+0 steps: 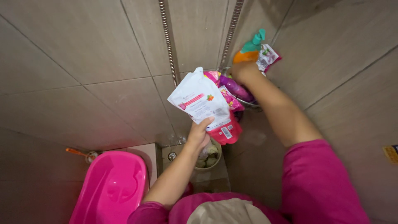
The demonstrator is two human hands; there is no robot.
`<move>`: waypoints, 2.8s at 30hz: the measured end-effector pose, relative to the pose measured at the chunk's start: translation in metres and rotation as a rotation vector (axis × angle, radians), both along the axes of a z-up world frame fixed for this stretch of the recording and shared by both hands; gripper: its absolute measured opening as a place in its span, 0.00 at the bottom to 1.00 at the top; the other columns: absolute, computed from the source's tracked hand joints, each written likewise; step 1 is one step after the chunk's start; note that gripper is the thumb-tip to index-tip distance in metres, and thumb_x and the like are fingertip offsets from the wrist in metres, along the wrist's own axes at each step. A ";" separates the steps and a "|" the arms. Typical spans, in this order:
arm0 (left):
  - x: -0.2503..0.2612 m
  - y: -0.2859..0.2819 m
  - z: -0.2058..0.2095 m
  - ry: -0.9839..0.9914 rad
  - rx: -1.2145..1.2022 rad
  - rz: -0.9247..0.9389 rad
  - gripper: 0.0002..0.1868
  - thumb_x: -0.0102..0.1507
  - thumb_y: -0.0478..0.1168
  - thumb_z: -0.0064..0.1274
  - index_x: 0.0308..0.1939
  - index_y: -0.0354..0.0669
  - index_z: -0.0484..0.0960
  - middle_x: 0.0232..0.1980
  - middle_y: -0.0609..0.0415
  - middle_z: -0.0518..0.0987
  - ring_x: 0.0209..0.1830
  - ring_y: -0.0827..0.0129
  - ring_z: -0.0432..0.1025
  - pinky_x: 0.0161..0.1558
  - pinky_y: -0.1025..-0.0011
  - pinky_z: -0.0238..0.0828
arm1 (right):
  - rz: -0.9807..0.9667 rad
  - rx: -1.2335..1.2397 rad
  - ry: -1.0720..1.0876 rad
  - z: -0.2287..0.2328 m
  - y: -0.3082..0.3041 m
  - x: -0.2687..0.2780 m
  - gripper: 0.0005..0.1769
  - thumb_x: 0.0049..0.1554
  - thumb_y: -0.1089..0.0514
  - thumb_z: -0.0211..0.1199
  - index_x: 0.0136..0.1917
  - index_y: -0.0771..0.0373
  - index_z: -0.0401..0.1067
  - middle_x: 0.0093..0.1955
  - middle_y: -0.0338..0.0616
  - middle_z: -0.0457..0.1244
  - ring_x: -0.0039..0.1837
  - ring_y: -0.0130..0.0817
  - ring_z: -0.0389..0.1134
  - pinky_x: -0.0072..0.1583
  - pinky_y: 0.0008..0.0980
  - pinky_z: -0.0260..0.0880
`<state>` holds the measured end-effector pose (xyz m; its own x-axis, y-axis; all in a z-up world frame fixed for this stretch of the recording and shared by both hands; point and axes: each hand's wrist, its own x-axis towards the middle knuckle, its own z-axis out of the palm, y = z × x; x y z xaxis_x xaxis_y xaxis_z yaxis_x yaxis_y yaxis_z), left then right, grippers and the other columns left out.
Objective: Refilling a hand soap dispenser from a refill pouch in a bathroom.
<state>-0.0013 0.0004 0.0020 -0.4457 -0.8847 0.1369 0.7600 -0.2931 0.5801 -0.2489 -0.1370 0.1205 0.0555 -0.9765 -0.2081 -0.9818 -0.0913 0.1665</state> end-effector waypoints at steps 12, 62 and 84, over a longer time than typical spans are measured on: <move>-0.006 -0.001 0.002 0.000 -0.009 0.039 0.33 0.60 0.30 0.59 0.69 0.34 0.67 0.64 0.45 0.76 0.65 0.57 0.72 0.67 0.58 0.68 | -0.023 -0.190 -0.598 0.050 0.058 -0.019 0.37 0.45 0.58 0.77 0.67 0.49 0.70 0.49 0.50 0.68 0.51 0.44 0.69 0.52 0.43 0.70; 0.019 0.019 0.011 0.024 0.003 -0.025 0.33 0.60 0.28 0.57 0.69 0.34 0.67 0.64 0.44 0.76 0.64 0.55 0.72 0.67 0.56 0.70 | -0.219 -0.956 -0.684 0.040 0.176 -0.012 0.20 0.60 0.60 0.65 0.66 0.63 0.74 0.49 0.61 0.70 0.51 0.57 0.72 0.55 0.48 0.71; 0.033 0.048 0.012 0.032 -0.014 -0.253 0.36 0.61 0.35 0.61 0.71 0.35 0.65 0.65 0.44 0.76 0.64 0.55 0.73 0.66 0.53 0.71 | -0.030 -0.425 -1.663 0.003 0.237 0.080 0.27 0.65 0.56 0.56 0.76 0.64 0.62 0.69 0.43 0.62 0.67 0.27 0.63 0.68 0.29 0.64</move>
